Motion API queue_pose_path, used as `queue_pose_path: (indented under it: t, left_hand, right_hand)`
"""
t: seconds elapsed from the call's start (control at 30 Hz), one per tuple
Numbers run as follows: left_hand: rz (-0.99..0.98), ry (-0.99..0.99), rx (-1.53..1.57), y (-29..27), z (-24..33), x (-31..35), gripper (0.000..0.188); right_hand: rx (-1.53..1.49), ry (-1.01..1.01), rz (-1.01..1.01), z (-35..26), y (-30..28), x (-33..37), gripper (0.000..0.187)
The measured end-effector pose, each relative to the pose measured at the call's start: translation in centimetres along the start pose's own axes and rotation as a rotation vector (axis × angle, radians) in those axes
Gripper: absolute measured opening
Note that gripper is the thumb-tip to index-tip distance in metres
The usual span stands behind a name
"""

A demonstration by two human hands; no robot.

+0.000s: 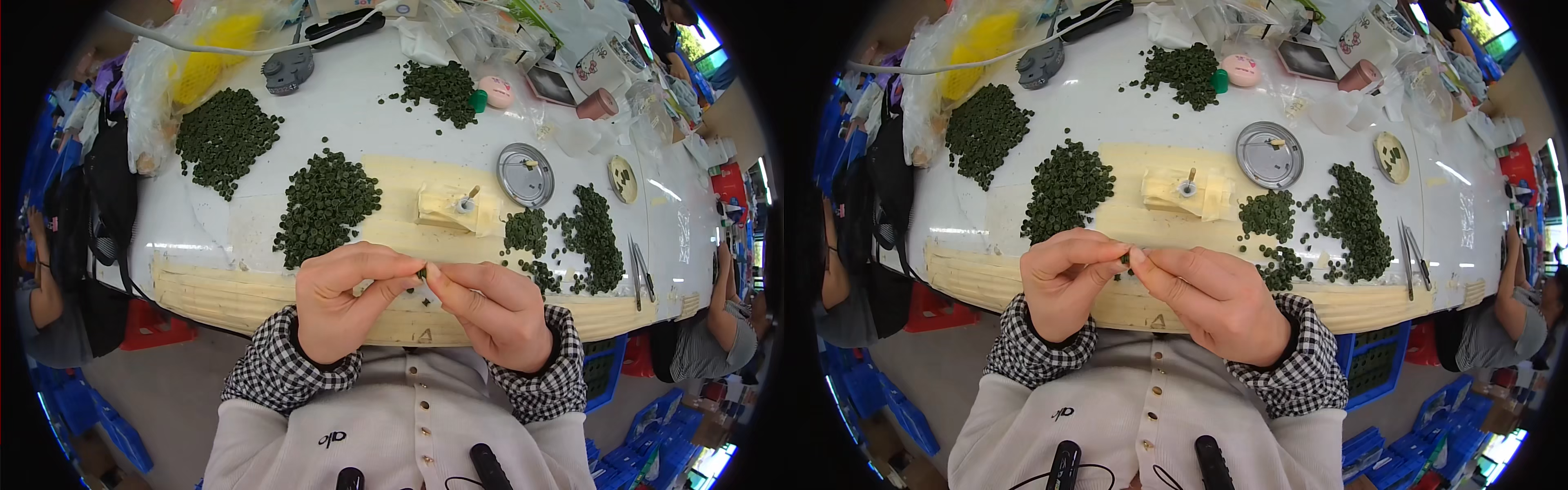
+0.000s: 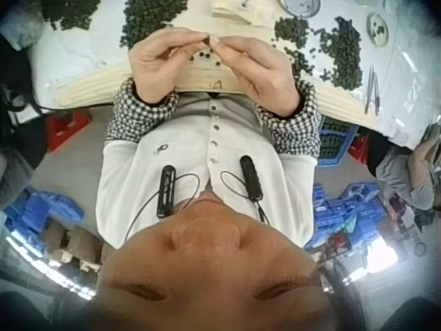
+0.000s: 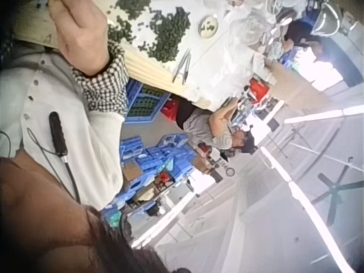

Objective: Picking up, inspecting, and sorting small green plastic components at a factory workbench.

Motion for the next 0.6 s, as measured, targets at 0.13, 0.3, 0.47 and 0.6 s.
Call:
queue_pose_path:
  t: [0.13, 0.3, 0.47, 0.6]
  left_hand:
    - [-0.008, -0.003, 0.022, -0.06, -0.05, -0.1, 0.021]
    - [0.013, -0.016, 0.063, -0.15, -0.12, -0.07, 0.019]
    - [0.021, -0.013, 0.091, -0.2, -0.33, 0.07, 0.018]
    - [0.039, 0.065, -0.044, -0.44, 0.41, 0.01, 0.019]
  right_hand:
    - [0.002, -0.026, 0.01, 0.12, -0.08, 0.01, 0.041]
    - [-0.032, -0.015, 0.061, 0.2, -0.13, 0.09, 0.043]
    - [-0.103, 0.021, 0.074, 0.17, -0.3, 0.06, 0.044]
    - [-0.133, 0.046, 0.081, 0.26, -0.46, -0.06, 0.043]
Point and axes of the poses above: each hand's wrist, its own x-axis away from the middle knuckle, its own y-axis out of the palm, z = x × y, the point moved 8 cm from there along -x, towards the middle knuckle, and after that the axes turned 14 degrees about -x, right-handed, at the moved point
